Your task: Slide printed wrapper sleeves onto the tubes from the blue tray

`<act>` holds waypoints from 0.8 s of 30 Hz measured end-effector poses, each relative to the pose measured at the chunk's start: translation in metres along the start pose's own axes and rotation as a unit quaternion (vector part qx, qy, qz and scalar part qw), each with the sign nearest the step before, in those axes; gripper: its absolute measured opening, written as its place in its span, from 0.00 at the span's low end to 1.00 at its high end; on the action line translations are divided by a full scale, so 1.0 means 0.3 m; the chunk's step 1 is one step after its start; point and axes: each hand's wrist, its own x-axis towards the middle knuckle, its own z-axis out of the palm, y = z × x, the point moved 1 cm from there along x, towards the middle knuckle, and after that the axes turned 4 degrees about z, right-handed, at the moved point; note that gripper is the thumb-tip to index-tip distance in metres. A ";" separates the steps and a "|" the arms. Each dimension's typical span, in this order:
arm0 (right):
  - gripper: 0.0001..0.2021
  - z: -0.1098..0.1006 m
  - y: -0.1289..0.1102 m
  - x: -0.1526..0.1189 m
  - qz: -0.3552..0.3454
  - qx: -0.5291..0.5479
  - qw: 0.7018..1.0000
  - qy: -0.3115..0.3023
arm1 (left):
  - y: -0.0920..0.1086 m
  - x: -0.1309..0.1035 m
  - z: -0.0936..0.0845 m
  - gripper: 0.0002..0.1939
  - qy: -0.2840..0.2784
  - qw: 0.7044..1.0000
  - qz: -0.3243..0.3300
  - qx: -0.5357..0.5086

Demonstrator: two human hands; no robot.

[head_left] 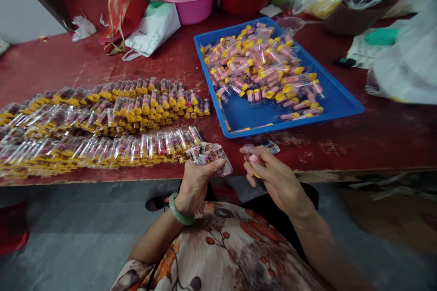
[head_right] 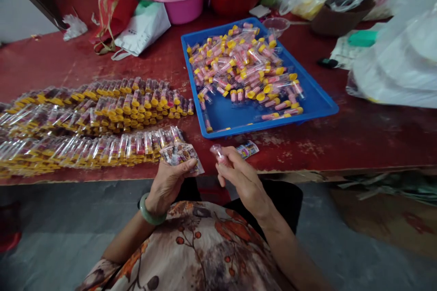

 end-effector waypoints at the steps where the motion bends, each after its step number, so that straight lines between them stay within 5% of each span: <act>1: 0.14 -0.008 0.002 -0.023 -0.015 -0.045 0.999 -0.005 | 0.001 0.000 0.001 0.18 0.008 1.000 0.001 -0.002; 5: 0.14 -0.018 0.003 -0.097 -0.143 -0.226 0.964 0.015 | 0.001 -0.003 0.006 0.19 0.026 0.999 0.005 -0.020; 10: 0.13 0.005 0.004 -0.128 -0.280 -0.317 0.905 0.043 | -0.001 -0.010 0.010 0.17 0.038 0.998 0.015 -0.045; 19: 0.16 0.054 0.022 -0.144 -0.377 -0.366 0.849 0.060 | -0.013 -0.033 0.007 0.16 0.050 0.997 0.001 -0.059; 24: 0.18 0.063 0.018 -0.131 -0.460 -0.461 0.749 0.118 | -0.013 -0.035 -0.002 0.16 0.034 0.997 -0.018 -0.067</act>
